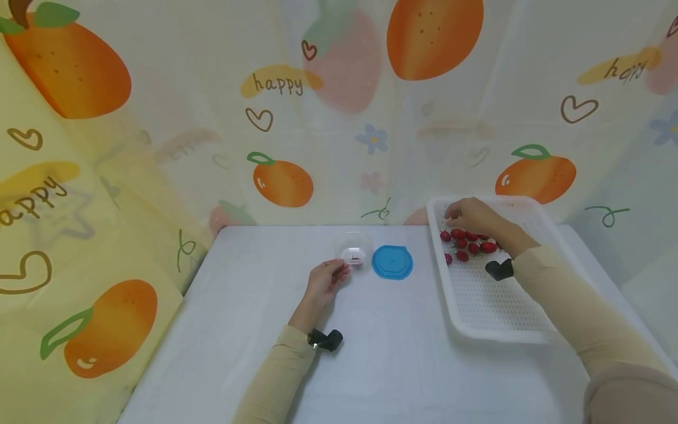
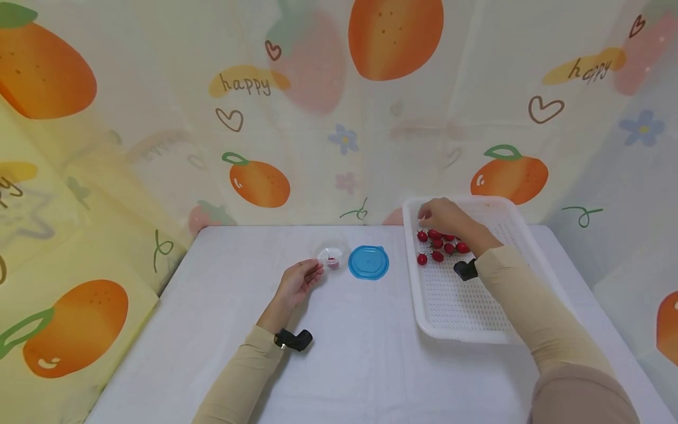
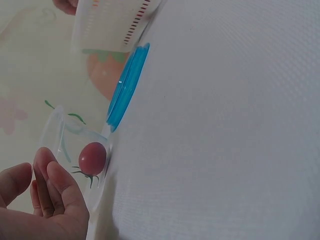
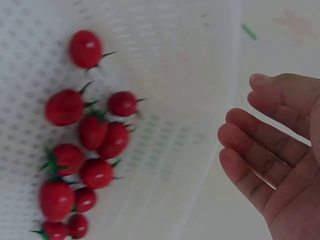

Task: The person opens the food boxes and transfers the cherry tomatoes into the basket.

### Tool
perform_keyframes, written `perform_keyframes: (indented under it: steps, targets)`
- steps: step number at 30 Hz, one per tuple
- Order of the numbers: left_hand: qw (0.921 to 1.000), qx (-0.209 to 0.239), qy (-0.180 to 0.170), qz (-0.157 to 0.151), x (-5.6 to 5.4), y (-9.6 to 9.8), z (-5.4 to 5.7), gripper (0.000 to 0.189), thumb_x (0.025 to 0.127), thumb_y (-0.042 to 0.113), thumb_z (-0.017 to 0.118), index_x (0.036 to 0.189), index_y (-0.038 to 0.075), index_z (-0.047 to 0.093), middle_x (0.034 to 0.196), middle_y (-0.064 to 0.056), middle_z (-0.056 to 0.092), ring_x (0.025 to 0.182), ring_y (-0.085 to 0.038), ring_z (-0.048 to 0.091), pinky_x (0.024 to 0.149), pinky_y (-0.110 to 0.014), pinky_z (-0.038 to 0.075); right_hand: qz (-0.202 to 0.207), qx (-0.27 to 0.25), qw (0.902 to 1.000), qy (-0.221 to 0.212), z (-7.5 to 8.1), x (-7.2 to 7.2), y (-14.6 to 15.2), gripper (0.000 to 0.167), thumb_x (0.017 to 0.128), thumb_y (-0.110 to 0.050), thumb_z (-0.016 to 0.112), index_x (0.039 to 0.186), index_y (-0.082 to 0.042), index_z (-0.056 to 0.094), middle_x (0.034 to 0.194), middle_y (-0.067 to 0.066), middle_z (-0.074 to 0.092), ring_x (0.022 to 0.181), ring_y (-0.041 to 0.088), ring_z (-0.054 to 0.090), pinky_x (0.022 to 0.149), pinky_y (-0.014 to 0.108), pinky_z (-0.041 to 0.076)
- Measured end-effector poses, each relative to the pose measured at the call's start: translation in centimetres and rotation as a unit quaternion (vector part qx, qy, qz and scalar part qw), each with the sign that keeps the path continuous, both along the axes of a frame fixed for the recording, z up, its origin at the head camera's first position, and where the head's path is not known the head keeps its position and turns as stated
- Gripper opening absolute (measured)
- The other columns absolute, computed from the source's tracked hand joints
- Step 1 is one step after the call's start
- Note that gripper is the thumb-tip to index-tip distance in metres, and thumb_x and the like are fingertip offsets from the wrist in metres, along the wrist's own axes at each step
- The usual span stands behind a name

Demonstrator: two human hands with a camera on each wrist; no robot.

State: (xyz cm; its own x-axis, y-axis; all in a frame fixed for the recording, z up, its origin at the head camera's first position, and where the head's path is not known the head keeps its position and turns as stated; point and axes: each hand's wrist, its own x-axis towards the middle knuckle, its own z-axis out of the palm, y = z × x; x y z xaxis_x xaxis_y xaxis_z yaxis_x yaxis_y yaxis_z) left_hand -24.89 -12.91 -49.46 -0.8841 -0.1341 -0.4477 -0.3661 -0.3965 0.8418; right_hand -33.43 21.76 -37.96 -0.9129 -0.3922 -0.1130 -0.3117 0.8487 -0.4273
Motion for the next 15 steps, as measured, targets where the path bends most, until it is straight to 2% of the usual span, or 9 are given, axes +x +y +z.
perform_keyframes:
  steps: [6,15]
  targets:
    - [1.0000,0.004,0.002,0.001,-0.1,0.0,0.0,0.021,0.094,0.011,0.062,0.112,0.001,0.060,0.090,-0.004,0.069,0.081,-0.011,0.069,0.077,-0.021,0.059,0.029,0.004,0.9996,0.001,2.0,-0.1,-3.3,0.033,0.095,-0.018,0.061,0.124,-0.002,0.063,0.118,0.021,0.065,0.104,0.034,0.063,0.094,0.048,0.055]
    - [0.9999,0.008,0.006,-0.005,0.0,0.0,0.1,0.021,0.094,0.010,0.062,0.112,0.000,0.060,0.090,-0.005,0.069,0.082,-0.012,0.069,0.078,-0.022,0.059,0.096,0.011,0.9953,0.009,2.6,-0.8,-8.6,0.029,0.094,-0.018,0.061,0.118,-0.002,0.066,0.112,0.018,0.068,0.102,0.030,0.062,0.090,0.042,0.057]
